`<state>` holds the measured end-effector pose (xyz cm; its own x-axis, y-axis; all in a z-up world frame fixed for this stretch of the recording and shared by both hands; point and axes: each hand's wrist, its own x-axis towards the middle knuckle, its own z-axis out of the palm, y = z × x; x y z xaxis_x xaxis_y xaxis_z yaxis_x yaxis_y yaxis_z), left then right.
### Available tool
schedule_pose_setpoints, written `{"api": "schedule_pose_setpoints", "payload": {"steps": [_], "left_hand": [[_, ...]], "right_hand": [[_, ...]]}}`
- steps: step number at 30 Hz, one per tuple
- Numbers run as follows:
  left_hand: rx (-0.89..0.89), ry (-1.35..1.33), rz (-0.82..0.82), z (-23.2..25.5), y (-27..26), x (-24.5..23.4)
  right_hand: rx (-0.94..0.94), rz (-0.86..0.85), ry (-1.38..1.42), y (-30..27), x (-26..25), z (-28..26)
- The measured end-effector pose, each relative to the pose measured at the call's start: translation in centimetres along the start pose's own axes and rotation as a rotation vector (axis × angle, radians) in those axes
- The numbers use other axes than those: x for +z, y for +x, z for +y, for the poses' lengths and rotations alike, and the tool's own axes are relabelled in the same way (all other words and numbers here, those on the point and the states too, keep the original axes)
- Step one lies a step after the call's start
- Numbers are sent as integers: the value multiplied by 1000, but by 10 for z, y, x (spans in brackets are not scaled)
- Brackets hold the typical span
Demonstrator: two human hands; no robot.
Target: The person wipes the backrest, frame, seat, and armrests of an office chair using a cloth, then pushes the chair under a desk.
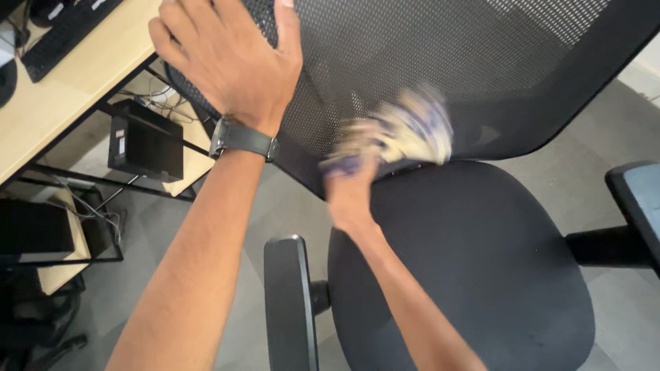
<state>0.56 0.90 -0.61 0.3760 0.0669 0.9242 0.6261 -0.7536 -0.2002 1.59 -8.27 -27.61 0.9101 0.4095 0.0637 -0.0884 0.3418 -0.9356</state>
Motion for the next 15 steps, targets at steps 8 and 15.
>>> {"api": "schedule_pose_setpoints", "payload": {"steps": [8,15], "left_hand": [[30,-5,73,1,0,-2],[42,-2,70,-4,-4,8]], "right_hand": [[-924,-278,-898,-40,-31,76],[70,-252,415,-8,-37,198]]}}
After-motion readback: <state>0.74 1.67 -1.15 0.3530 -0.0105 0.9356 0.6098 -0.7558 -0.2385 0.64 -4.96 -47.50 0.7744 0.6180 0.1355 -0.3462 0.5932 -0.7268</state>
